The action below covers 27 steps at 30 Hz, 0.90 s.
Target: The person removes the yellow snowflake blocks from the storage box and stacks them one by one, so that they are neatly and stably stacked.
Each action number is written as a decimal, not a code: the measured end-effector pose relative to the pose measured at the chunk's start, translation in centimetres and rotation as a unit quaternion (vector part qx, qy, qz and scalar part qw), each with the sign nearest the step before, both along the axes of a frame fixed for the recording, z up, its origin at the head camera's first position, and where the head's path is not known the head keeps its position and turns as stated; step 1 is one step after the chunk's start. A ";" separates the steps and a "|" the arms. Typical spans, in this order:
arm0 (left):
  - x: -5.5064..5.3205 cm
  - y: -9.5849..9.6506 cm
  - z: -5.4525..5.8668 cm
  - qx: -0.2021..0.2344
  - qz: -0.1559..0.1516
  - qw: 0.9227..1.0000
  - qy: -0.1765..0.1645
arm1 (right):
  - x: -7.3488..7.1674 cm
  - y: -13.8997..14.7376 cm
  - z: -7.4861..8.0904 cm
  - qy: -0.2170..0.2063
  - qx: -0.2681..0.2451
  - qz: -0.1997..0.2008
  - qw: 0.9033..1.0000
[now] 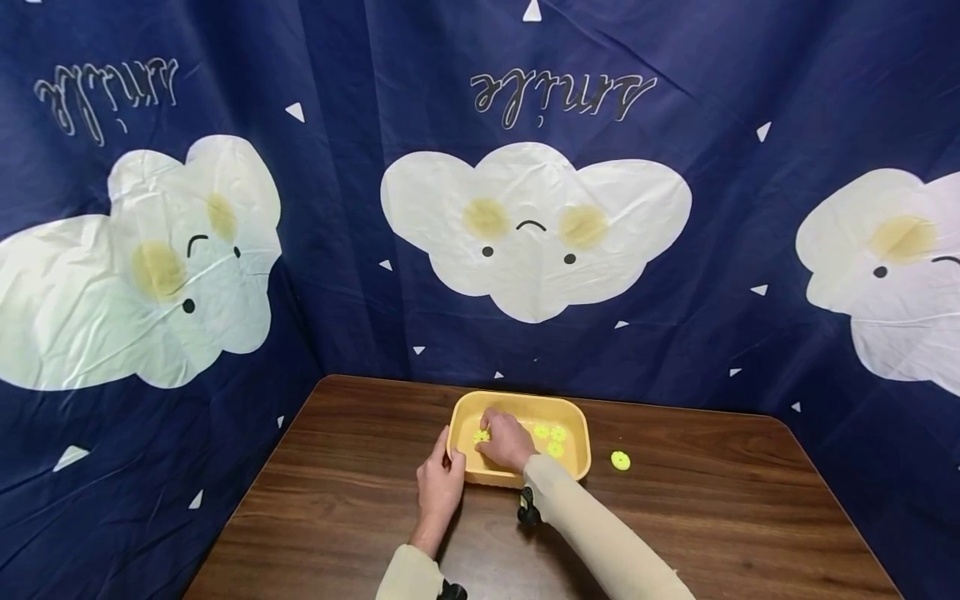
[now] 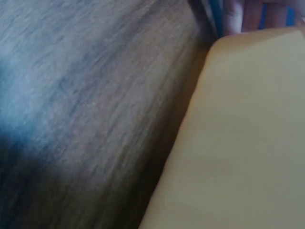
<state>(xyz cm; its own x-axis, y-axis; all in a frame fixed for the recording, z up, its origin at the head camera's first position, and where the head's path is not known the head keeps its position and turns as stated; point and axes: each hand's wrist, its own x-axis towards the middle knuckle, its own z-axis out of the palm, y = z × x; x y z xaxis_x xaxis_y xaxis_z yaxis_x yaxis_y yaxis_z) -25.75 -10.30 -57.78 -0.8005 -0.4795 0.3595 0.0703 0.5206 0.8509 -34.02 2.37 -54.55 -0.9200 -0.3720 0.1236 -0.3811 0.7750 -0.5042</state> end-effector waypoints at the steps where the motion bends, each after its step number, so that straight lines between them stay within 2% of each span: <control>1: 0.0 0.0 0.0 0.001 0.000 1.000 -0.001 | 0.0 0.2 0.1 -0.003 -0.008 0.000 1.000; 6: -0.1 0.1 -0.1 0.006 -0.003 1.000 -0.003 | -0.3 1.3 0.4 -0.017 -0.071 0.010 0.997; 11: 0.0 0.0 -0.1 0.009 -0.003 1.000 -0.007 | -0.8 3.0 1.3 -0.056 -0.141 0.008 0.988; 15: 0.1 0.0 0.0 0.013 -0.005 1.000 -0.011 | -1.1 4.8 2.8 -0.074 -0.160 -0.018 0.984; 18: 0.1 0.0 0.1 0.013 -0.005 1.000 -0.008 | -1.2 6.3 4.0 -0.071 -0.172 -0.032 0.982; 27: 0.0 0.1 0.0 0.009 -0.002 1.000 0.001 | -1.1 11.2 6.6 -0.082 -0.181 -0.048 0.979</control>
<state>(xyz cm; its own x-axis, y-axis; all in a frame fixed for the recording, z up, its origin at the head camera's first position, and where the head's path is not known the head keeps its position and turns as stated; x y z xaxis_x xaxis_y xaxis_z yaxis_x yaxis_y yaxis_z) -25.72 -10.20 -57.80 -0.8017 -0.4819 0.3536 0.0751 0.5057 0.8594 -35.11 13.53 -47.98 -0.9673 -0.2413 0.0786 -0.2054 0.5622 -0.8011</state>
